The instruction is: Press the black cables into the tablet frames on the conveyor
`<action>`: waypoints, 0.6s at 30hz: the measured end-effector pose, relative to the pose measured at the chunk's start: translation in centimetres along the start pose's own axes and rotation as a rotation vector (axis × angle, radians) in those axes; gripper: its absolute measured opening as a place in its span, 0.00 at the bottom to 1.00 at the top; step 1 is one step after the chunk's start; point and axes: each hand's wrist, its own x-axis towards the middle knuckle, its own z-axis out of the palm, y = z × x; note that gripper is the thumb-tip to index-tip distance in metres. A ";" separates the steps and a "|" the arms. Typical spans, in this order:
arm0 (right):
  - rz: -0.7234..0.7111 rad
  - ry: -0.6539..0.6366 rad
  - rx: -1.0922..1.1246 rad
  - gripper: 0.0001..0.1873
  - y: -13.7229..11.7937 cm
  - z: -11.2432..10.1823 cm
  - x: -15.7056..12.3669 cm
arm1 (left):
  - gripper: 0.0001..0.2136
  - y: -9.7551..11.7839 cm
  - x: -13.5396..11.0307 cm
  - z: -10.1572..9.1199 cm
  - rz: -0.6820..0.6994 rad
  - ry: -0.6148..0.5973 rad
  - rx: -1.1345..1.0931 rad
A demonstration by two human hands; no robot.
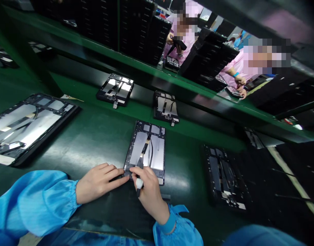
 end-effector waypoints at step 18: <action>0.231 0.027 0.371 0.17 -0.8 -2.9 -2.4 | 0.17 0.7 0.5 0.4 -0.085 -0.119 -0.102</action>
